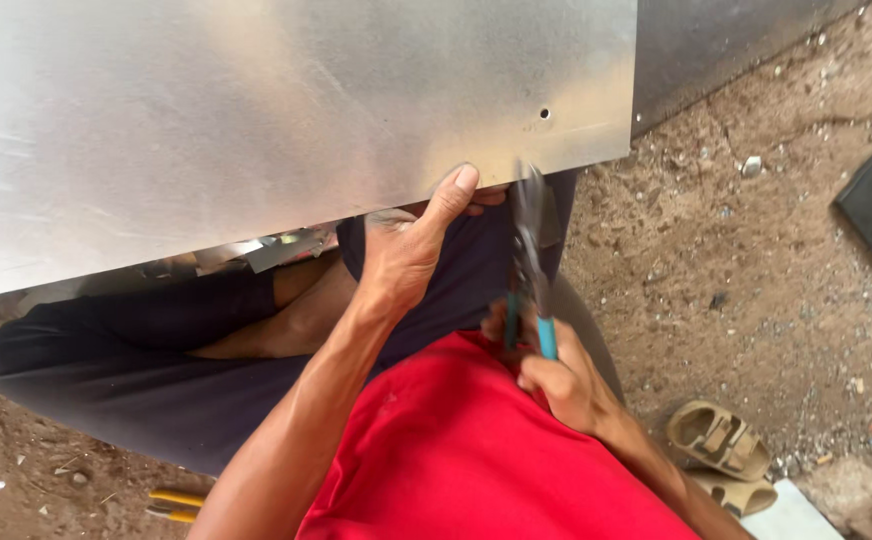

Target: The person uses snips to cut notches and straight lines into the edge of a large metal sheet while sitting on the floor.

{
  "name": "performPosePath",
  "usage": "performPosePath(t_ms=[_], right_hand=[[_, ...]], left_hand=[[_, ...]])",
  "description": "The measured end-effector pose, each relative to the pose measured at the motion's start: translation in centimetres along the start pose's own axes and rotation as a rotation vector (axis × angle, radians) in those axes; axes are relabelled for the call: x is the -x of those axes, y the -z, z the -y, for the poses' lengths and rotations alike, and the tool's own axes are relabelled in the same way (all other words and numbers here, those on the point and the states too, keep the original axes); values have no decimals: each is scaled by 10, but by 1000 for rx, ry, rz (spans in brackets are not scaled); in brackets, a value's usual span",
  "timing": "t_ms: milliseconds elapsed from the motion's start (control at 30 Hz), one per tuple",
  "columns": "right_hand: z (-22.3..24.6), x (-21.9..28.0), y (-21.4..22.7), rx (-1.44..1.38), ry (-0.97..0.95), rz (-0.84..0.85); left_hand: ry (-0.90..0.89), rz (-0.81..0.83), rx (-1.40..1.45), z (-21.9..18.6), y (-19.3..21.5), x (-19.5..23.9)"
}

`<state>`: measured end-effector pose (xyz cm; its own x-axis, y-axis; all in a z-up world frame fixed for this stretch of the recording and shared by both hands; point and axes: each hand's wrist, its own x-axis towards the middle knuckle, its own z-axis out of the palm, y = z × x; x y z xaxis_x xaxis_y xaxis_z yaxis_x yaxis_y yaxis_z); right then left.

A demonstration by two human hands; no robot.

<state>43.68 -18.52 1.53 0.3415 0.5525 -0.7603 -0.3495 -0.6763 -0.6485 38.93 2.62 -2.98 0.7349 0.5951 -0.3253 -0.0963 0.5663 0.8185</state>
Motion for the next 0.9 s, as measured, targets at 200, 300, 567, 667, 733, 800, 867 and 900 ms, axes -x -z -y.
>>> performPosePath(t_ms=[200,300,567,667,733,800,867,900], right_hand=[[27,-12,-12,-114,13,26],[29,-12,-8,-107,12,30],[12,-26,-8,73,117,-151],[-2,-23,-7,-20,239,-121],[-20,-15,14,176,331,63],[-52,-4,36,453,204,119],[-83,-5,65,761,-32,55],[-93,-4,78,777,-86,7]], left_hand=[[21,2,-58,-5,4,1],[39,38,-69,-4,7,0],[77,2,-55,4,6,0],[67,-7,-29,0,2,-1],[11,-21,12,-11,-1,6],[-42,-53,44,-26,5,24],[-64,-114,163,-41,36,53],[-64,-158,220,-46,57,72]])
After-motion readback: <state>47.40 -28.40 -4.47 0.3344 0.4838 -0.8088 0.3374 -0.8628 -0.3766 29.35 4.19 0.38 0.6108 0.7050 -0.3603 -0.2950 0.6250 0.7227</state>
